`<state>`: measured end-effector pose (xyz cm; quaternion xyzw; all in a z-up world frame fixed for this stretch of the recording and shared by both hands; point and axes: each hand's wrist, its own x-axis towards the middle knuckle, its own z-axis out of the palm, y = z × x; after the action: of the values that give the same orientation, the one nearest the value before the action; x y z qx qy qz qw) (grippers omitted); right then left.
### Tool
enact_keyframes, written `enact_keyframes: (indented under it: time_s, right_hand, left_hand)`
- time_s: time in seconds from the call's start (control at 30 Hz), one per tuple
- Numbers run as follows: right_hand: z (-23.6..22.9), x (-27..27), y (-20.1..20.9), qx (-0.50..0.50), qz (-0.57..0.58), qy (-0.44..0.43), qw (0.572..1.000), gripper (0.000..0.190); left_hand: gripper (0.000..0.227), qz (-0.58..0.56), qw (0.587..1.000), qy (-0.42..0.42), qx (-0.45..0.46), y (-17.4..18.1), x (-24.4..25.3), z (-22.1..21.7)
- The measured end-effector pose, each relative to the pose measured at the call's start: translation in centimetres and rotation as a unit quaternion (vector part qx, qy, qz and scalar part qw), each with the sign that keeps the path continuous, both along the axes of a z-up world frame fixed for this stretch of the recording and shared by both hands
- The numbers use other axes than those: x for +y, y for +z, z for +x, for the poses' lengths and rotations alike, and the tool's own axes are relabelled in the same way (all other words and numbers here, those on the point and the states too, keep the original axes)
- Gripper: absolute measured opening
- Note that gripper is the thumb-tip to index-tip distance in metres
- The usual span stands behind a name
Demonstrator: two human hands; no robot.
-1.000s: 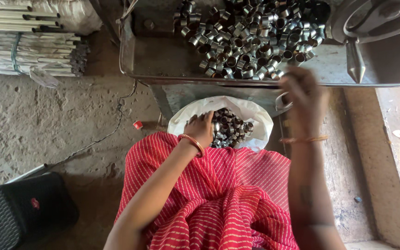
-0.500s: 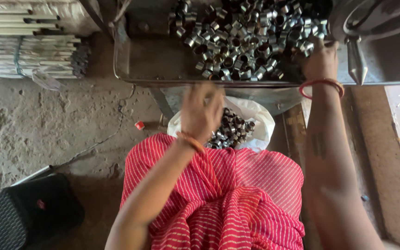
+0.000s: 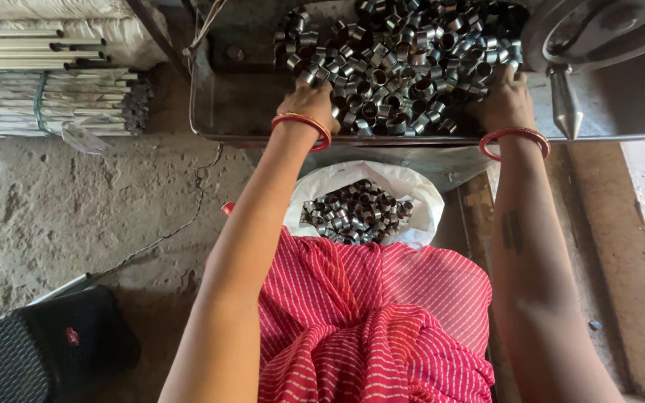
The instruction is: The person sits on the floor and repeatedly picks up small metal caps from a tray, transferring them into a white sack placed between their legs. The person handles the caps by hand, moving them in small batches from the tray to the sack.
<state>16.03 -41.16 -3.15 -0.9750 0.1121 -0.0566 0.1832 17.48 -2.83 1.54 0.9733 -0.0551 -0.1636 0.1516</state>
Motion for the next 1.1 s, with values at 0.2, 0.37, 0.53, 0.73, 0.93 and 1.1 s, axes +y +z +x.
enact_keyframes:
  time_s: [0.2,0.37,0.53,0.73,0.93,1.1]
  right_hand:
    - [-0.8,-1.2,2.0,-0.055,0.452,-0.063,0.888,0.043]
    - [-9.7,2.5,5.4,-0.199,0.83,-0.028,0.52,0.036]
    - [-17.2,9.8,5.1,-0.006,0.981,0.125,0.146,0.032]
    - [-20.1,15.7,1.0,0.008,0.936,-0.037,0.349,0.043]
    - [-20.7,17.1,1.1,0.022,0.707,0.094,0.7,0.057]
    - [-20.8,19.8,2.5,-0.069,0.267,0.254,0.927,0.066]
  left_hand:
    - [0.047,-0.149,0.978,-0.008,-0.145,-4.5,1.7,2.2]
    - [0.047,-0.711,0.68,0.158,0.088,-0.1,3.5,-1.3]
    - [0.061,-0.824,0.507,0.2,0.154,3.0,2.3,-11.1]
    - [0.046,-0.859,0.415,0.198,0.225,-0.1,0.8,-18.6]
    - [0.041,-0.818,0.445,0.271,0.244,-4.9,0.1,-19.8]
    - [0.042,-0.777,0.489,0.314,0.242,-6.8,-1.0,-20.3]
